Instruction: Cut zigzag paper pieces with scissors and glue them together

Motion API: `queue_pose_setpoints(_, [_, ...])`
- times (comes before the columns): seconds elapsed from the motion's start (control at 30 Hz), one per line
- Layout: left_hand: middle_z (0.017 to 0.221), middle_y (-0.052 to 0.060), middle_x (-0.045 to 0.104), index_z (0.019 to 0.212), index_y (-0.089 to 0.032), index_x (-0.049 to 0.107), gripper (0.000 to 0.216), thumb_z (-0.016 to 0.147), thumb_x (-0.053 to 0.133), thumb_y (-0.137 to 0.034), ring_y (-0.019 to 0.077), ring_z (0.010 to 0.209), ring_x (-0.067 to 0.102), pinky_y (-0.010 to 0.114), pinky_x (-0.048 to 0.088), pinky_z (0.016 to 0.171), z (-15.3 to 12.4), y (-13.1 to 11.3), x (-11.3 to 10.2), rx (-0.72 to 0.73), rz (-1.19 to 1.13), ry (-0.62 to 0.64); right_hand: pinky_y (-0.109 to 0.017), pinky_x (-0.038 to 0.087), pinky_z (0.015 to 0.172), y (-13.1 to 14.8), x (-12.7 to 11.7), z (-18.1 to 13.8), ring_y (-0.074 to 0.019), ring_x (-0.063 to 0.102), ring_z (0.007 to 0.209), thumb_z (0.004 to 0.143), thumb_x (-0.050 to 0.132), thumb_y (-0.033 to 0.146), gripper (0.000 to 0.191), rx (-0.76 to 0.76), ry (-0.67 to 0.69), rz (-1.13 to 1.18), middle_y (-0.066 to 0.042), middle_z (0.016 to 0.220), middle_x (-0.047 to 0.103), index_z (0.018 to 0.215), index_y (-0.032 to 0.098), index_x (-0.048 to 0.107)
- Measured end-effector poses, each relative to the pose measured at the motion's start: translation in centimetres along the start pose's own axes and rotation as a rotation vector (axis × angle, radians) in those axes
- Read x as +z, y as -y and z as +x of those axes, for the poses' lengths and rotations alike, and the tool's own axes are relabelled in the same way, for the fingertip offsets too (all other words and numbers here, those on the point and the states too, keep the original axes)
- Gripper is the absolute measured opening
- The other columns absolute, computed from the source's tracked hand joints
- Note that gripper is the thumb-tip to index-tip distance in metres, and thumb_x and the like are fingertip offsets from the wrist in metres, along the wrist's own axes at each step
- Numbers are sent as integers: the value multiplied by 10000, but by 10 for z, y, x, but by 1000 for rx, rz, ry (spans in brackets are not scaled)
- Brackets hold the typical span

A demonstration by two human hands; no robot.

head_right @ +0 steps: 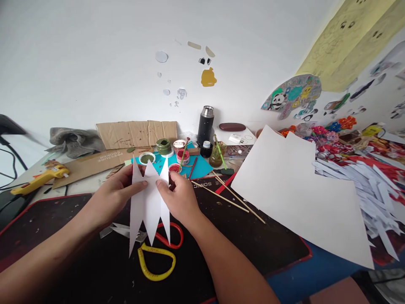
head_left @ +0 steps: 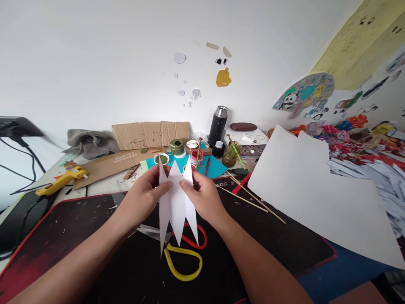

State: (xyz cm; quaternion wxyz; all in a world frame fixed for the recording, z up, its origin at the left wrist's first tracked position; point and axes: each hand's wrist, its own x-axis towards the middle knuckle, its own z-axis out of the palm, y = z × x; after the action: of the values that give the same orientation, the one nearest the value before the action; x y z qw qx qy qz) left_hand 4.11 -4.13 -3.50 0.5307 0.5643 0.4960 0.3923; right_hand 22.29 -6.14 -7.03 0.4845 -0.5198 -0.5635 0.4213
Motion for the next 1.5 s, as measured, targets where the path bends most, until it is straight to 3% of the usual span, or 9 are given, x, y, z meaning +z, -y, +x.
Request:
queue_pose_setpoints(0.27, [1073,57,807,1188,-241,708,480,830,820,-541,334,957,748,432,592,811,-1,-1,1,2,28,18,-283,469,631,-1,1,-2,-193,608,715,984,693,379,163,-38,-18,-68,-6,806,701,992,223,739])
queue_pose_setpoints(0.43, [1046,65,821,1132,-234,709,517,759,868,-555,337,923,752,414,585,760,1,-3,1,-28,2,-5,-285,482,636,0,2,-3,-199,629,726,1009,676,420,195,-63,-27,-102,-14,816,712,989,232,726])
queue_pose_setpoints(0.7, [1064,48,810,1103,-261,722,455,779,868,-546,353,1023,740,429,585,853,2,-4,-4,12,30,-34,-286,479,628,3,1,-2,-189,641,716,1001,658,474,257,-122,-68,-24,-31,853,716,970,221,689])
queue_pose_setpoints(0.97, [969,41,777,1115,-276,723,514,827,813,-692,328,913,709,398,558,759,-5,-7,-2,45,137,34,-286,426,592,4,3,-3,-169,612,622,997,641,397,190,-146,-100,-179,5,734,673,908,236,692])
queue_pose_setpoints(1.1, [945,42,776,1133,-271,712,568,825,797,-740,305,837,690,375,521,687,-2,-1,-3,-28,164,13,-286,438,603,3,3,-3,-167,615,624,997,644,401,200,-166,-108,-200,4,741,688,900,231,687])
queue_pose_setpoints(1.27, [877,17,757,1069,-271,715,517,821,808,-715,270,764,667,345,497,637,0,3,-6,-37,130,6,-282,441,584,2,2,-3,-183,647,658,1009,630,446,236,-145,-99,-183,-6,750,693,924,236,693])
queue_pose_setpoints(1.5, [934,45,808,1037,-248,729,489,777,853,-642,312,813,728,380,555,672,5,0,-6,-20,60,-61,-306,509,634,2,1,-3,-188,671,686,984,688,457,257,-151,-103,-72,-45,884,761,1074,223,743])
